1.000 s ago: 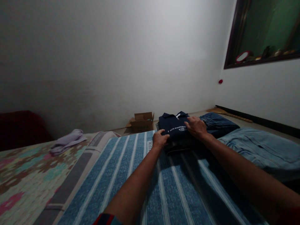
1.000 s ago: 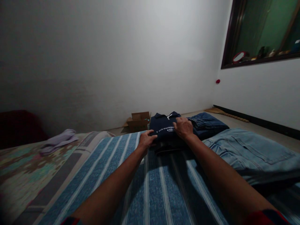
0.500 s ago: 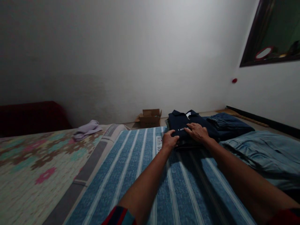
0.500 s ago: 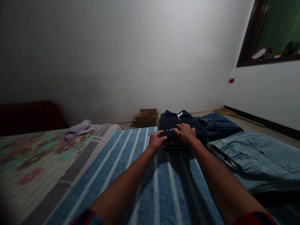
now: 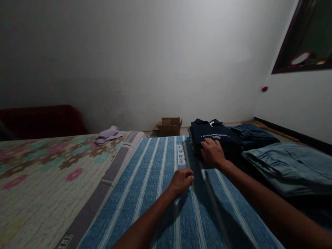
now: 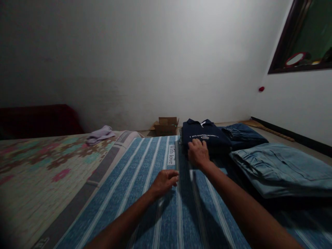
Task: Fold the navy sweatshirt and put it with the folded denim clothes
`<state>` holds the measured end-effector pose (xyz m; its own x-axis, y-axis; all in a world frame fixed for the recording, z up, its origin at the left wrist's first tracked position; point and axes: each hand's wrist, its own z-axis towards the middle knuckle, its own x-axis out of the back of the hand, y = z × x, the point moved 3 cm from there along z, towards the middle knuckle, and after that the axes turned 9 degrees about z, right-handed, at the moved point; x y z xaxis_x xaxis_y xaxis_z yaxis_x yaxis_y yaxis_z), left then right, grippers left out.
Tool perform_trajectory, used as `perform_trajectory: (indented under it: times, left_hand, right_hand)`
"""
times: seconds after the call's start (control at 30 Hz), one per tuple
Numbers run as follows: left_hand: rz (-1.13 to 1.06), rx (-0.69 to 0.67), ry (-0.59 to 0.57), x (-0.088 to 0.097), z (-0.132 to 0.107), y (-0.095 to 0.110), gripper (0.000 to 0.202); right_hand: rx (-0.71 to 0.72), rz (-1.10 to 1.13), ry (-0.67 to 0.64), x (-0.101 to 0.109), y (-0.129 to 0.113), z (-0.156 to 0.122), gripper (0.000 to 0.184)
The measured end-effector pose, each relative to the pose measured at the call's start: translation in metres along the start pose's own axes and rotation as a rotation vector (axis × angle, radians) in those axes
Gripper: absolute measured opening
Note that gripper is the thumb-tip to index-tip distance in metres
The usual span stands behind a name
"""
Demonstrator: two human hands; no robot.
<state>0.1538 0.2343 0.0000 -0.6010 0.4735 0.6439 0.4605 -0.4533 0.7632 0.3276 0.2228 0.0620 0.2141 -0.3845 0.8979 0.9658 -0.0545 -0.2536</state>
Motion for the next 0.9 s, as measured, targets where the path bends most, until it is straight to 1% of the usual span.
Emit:
perform_trajectory:
  times: [0.07, 0.13, 0.2, 0.27, 0.37, 0.43, 0.5, 0.63, 0.7, 0.9]
  left_hand:
    - [0.107, -0.05, -0.058, -0.007, -0.028, -0.011, 0.015]
    - [0.195, -0.088, -0.074, -0.012, -0.055, -0.02, 0.014]
    - [0.257, -0.119, -0.075, -0.013, -0.081, -0.027, 0.014]
    - [0.316, -0.121, -0.049, -0.011, -0.105, -0.029, 0.014]
    - [0.376, -0.086, 0.03, -0.004, -0.138, -0.029, 0.016]
    - [0.363, -0.058, 0.064, 0.0, -0.158, -0.028, 0.017]
    - [0.328, -0.032, 0.067, 0.004, -0.176, -0.027, 0.019]
    - [0.252, -0.026, 0.078, 0.006, -0.201, -0.025, 0.022]
    - [0.224, -0.044, 0.092, 0.006, -0.208, -0.026, 0.022]
    - [0.242, -0.062, 0.172, 0.0, -0.211, -0.033, 0.021]
  right_hand:
    - [0.101, 0.023, -0.048, -0.015, -0.03, -0.035, 0.025]
    - [0.163, 0.057, -0.092, -0.035, -0.055, -0.072, 0.024]
    - [0.222, 0.167, -0.141, -0.053, -0.077, -0.108, 0.019]
    - [0.234, 0.257, -0.182, -0.068, -0.095, -0.138, 0.015]
    - [0.213, 0.344, -0.155, -0.079, -0.115, -0.17, 0.01]
    - [0.216, 0.369, -0.124, -0.085, -0.127, -0.185, 0.008]
    - [0.224, 0.377, -0.113, -0.093, -0.138, -0.198, 0.007]
    - [0.222, 0.356, -0.03, -0.104, -0.152, -0.218, 0.012]
    - [0.217, 0.341, -0.002, -0.105, -0.154, -0.225, 0.015]
    - [0.222, 0.37, -0.037, -0.098, -0.152, -0.226, 0.015]
